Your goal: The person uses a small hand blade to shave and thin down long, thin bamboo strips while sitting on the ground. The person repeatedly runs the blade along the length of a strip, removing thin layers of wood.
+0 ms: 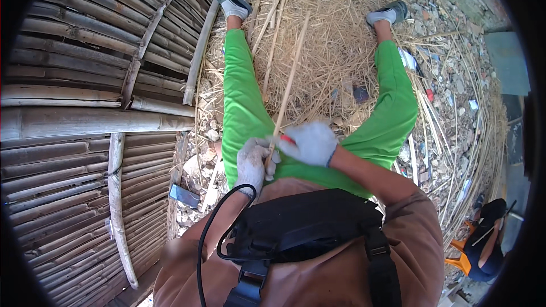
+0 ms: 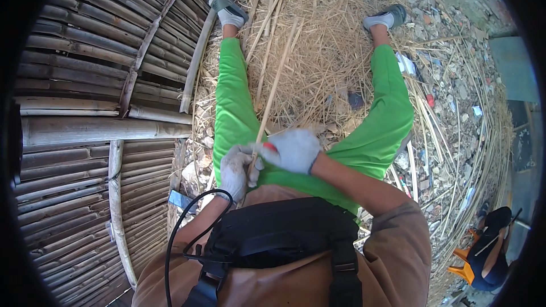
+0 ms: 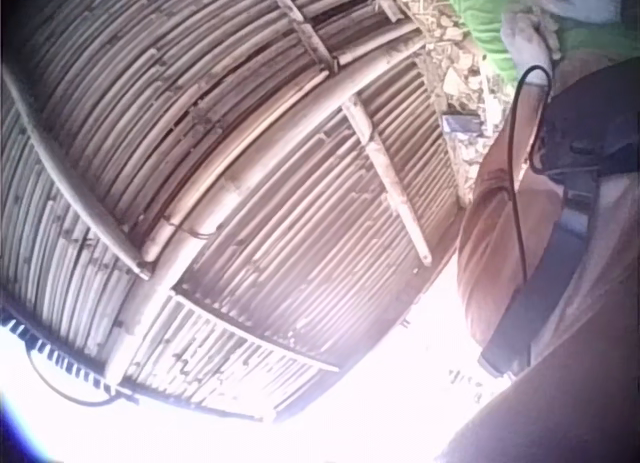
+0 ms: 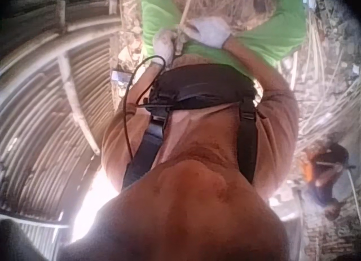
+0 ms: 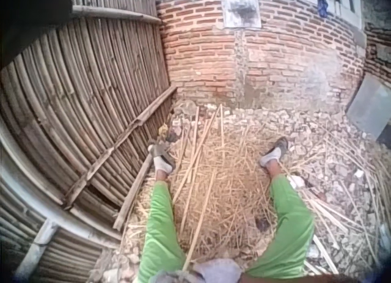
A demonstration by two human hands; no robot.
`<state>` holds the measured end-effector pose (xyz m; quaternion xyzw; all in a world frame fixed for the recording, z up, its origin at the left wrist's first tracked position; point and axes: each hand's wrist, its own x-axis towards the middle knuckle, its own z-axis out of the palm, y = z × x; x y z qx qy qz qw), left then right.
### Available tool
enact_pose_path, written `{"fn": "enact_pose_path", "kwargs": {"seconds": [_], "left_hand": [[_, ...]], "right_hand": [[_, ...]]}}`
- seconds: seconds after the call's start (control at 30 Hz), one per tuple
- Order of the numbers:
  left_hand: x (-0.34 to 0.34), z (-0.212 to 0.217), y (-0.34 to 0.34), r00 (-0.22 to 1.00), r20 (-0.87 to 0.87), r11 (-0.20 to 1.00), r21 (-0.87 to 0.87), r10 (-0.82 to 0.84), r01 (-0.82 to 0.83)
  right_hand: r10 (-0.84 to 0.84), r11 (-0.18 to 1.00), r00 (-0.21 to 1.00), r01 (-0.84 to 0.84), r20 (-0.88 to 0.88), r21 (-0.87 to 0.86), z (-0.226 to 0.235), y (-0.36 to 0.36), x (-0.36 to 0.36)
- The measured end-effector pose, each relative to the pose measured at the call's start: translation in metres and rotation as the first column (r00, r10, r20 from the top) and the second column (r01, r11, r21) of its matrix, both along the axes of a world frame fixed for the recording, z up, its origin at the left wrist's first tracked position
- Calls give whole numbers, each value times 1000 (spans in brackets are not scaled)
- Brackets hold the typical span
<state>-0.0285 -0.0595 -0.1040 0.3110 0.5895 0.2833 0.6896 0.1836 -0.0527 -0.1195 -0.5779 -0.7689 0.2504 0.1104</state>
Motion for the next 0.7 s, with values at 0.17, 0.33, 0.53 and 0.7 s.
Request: {"fn": "enact_pose_path", "kwargs": {"seconds": [0.17,0.33,0.53,0.7], "left_hand": [[3,1,-5,1000,-3,1000,-21,-19,19],[3,-1,-5,999,35,999,-54,7,-5],[1,0,-5,1000,31,998,-56,-5,7],[4,3,-9,999,8,997,-52,-49,49]], "right_hand": [[-59,998,997,60,53,-19,1,15,15],[48,985,999,-44,-23,167,-10,-13,0],[-17,1000,1000,17,6,20,-5,-3,4],[-145,987,989,142,34,69,-16,32,35]]}}
